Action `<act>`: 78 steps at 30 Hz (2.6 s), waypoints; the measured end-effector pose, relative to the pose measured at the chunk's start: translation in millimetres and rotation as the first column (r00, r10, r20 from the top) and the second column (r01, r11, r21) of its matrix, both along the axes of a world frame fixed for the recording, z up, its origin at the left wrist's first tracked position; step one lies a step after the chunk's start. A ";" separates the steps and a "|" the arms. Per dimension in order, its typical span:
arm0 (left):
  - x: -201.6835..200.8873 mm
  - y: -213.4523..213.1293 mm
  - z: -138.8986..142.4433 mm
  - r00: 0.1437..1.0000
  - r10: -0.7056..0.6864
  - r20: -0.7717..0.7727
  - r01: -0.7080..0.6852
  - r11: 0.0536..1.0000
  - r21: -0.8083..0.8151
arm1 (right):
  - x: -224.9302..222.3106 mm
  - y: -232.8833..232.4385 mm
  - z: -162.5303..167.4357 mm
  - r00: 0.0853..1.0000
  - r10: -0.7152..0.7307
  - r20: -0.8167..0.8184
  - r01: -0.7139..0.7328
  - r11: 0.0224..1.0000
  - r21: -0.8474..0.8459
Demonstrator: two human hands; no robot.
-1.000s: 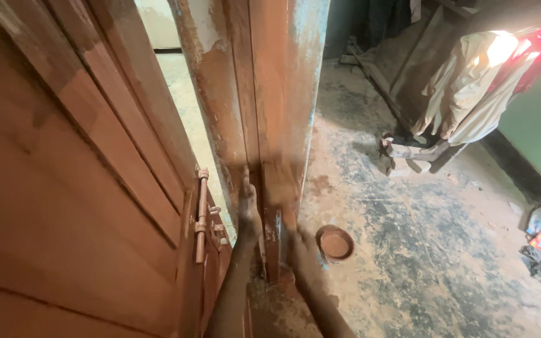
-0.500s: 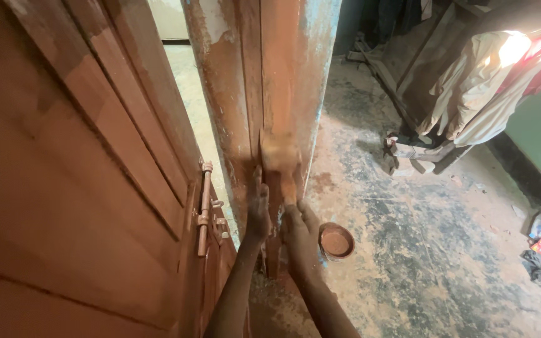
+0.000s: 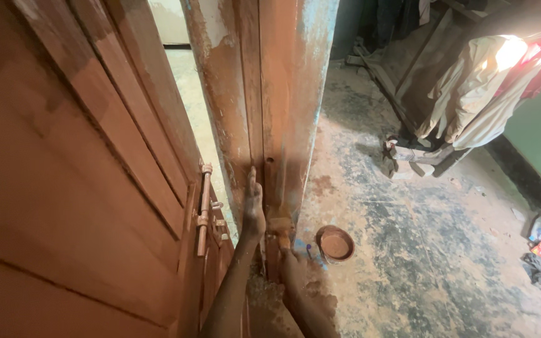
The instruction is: The person paints a wooden door frame with a paintbrush, dipping the brush into a small bowl of reddish-brown paint on the floor and brushing the frame edges and surfaces, steadying the frame with the other hand. They work along the frame from lower to upper sections, covering bare and chipped areas.
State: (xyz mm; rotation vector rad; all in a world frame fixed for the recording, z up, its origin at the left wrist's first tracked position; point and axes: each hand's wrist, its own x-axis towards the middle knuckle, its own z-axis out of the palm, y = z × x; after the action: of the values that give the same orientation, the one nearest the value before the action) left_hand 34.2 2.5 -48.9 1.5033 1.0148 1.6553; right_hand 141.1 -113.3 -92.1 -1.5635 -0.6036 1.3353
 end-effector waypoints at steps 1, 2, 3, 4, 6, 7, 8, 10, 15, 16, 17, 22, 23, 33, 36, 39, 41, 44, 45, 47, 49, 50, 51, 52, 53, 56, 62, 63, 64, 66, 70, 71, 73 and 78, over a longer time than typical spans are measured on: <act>-0.7 0.1 -1.1 0.999 -0.013 0.037 0.013 1.000 -0.004 | -1.4 -0.5 3.0 1.000 -0.008 -0.012 0.009 0.999 0.040; -1.1 -0.2 -2.3 1.000 0.000 0.015 -0.001 1.000 0.009 | -2.7 -0.2 10.2 1.000 -0.014 -0.024 0.016 0.997 0.081; -1.3 -1.4 -4.1 1.000 0.016 -0.007 -0.015 1.000 0.022 | -4.0 2.1 21.0 0.998 -0.002 -0.070 0.014 0.984 0.176; -1.3 -2.3 -5.7 0.999 0.031 -0.028 -0.030 0.999 0.033 | -4.8 6.3 34.8 0.994 0.014 -0.112 0.017 0.963 0.269; -0.7 -4.9 -8.7 0.999 0.023 0.023 -0.023 0.999 -0.028 | -5.9 9.0 63.8 0.976 0.030 -0.214 0.054 0.925 0.376; -0.6 -5.4 -9.4 0.999 0.020 0.049 -0.017 0.998 -0.054 | -5.7 9.9 77.9 0.961 0.030 -0.274 0.086 0.913 0.399; -0.5 -5.9 -9.7 0.999 0.022 0.048 -0.017 0.995 -0.094 | -5.3 9.5 89.7 0.942 0.033 -0.333 0.118 0.898 0.423; -1.3 -7.2 -9.8 0.999 0.029 0.042 -0.021 0.984 -0.175 | -4.2 6.9 103.0 0.927 0.097 -0.361 0.103 0.863 0.495; -2.3 -4.2 -5.6 0.997 0.043 0.065 -0.036 0.994 -0.105 | -8.2 5.8 69.6 0.894 -0.002 -0.448 0.164 0.932 0.324; -2.6 -3.7 -4.8 0.997 0.043 0.062 -0.037 0.994 -0.099 | -10.6 7.1 55.1 0.916 -0.021 -0.400 0.170 0.925 0.339; -2.6 -3.6 -4.4 0.997 0.044 0.057 -0.038 0.995 -0.097 | -12.1 7.1 40.2 0.935 -0.042 -0.351 0.174 0.919 0.354; -2.8 -3.9 -2.6 0.997 0.051 0.052 -0.046 0.994 -0.095 | -7.8 -2.8 -5.0 0.988 -0.072 -0.139 0.074 0.997 0.008; -2.4 -4.5 -2.5 0.997 0.054 0.051 -0.049 0.994 -0.096 | -7.5 -4.4 -3.7 0.985 -0.093 -0.143 0.085 0.995 -0.060; -1.5 -8.4 1.3 0.997 0.062 0.048 -0.058 0.995 -0.079 | 2.8 11.5 130.3 0.897 0.133 -0.421 0.133 0.828 0.544; 0.5 -8.9 1.8 0.997 0.067 0.043 -0.064 0.996 -0.059 | 5.3 5.8 134.3 0.923 0.092 -0.374 0.105 0.874 0.474; 1.2 -9.6 0.9 0.998 0.056 0.019 -0.055 0.998 -0.032 | 4.2 -1.1 98.0 0.955 0.024 -0.295 0.080 0.939 0.335; 0.7 -10.4 -0.5 0.999 0.045 -0.002 -0.045 0.999 -0.022 | 1.8 -4.2 60.0 0.985 -0.001 -0.172 0.047 0.963 0.266; 0.0 -10.2 -1.7 0.999 0.032 -0.034 -0.032 0.999 -0.012 | 7.8 -14.2 8.3 0.996 -0.008 -0.084 0.012 0.999 0.049; -0.1 -10.1 -1.8 0.999 0.034 -0.041 -0.035 0.999 -0.013 | 9.5 -14.5 -2.3 0.998 -0.018 -0.066 0.018 1.000 0.004; 0.8 -9.6 -1.0 0.998 0.035 -0.060 -0.035 0.999 0.005 | 14.4 -10.8 -7.8 0.999 -0.033 -0.029 0.030 0.996 -0.083; 2.1 -9.9 0.9 0.995 0.050 -0.082 -0.046 0.998 0.042 | 21.8 -1.2 9.2 1.000 0.000 -0.027 0.002 0.997 0.073; 2.0 -10.7 2.1 0.995 0.047 -0.085 -0.044 0.998 0.034 | 22.9 4.2 24.8 1.000 0.016 -0.027 -0.012 0.989 0.147; 2.7 -11.6 3.4 0.996 0.040 -0.086 -0.038 0.999 0.024 | 25.8 8.3 43.8 0.993 0.030 -0.112 -0.011 0.985 0.171; 2.7 -12.9 4.8 0.996 0.037 -0.085 -0.036 0.999 0.020 | 31.7 12.8 66.2 0.980 0.043 -0.193 -0.005 0.981 0.193; 3.2 -13.4 6.5 0.996 0.033 -0.082 -0.032 0.999 0.015 | 35.6 13.6 88.8 0.964 0.074 -0.254 0.009 0.951 0.308; 4.4 -15.1 10.7 0.998 0.018 -0.059 -0.018 1.000 0.008 | 46.4 3.6 146.6 0.931 0.153 -0.332 0.040 0.860 0.508; 7.7 -10.4 13.5 1.000 0.003 -0.014 -0.003 1.000 0.020 | 50.5 9.2 156.9 0.990 0.137 -0.022 -0.104 0.837 0.537; 7.6 -9.9 13.2 1.000 0.000 -0.001 0.000 1.000 0.024 | 53.0 15.3 148.8 0.986 0.106 0.129 -0.157 0.849 0.505; 7.4 -9.3 13.1 1.000 -0.006 0.011 0.005 1.000 0.029 | 57.5 19.1 140.0 0.966 0.068 0.249 -0.171 0.889 0.424; 6.5 -9.9 12.6 1.000 -0.016 0.026 0.015 0.999 0.038 | 73.7 17.7 125.3 0.878 0.024 0.479 -0.164 0.954 0.252; 4.6 -14.5 14.2 0.999 0.015 -0.036 -0.016 0.999 -0.030 | 113.6 4.4 131.4 0.677 -0.142 0.723 -0.353 0.799 0.488; 4.5 -14.3 16.2 0.999 0.017 -0.033 -0.017 1.000 -0.016 | 118.8 0.6 139.2 0.648 -0.125 0.752 -0.375 0.806 0.458; 5.6 -15.9 20.2 1.000 0.014 -0.028 -0.014 1.000 -0.002 | 127.9 5.0 163.3 0.584 0.018 0.811 -0.529 0.766 0.364; 10.1 -21.2 34.6 1.000 -0.008 -0.011 0.009 1.000 0.018 | 133.5 62.2 224.3 0.404 0.230 0.885 -0.643 0.759 0.096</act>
State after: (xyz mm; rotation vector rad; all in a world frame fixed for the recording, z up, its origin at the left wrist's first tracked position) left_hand 44.3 -18.8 -14.4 1.5284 1.0007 1.6560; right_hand 274.6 -51.0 132.2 -1.6416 -1.9463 0.5796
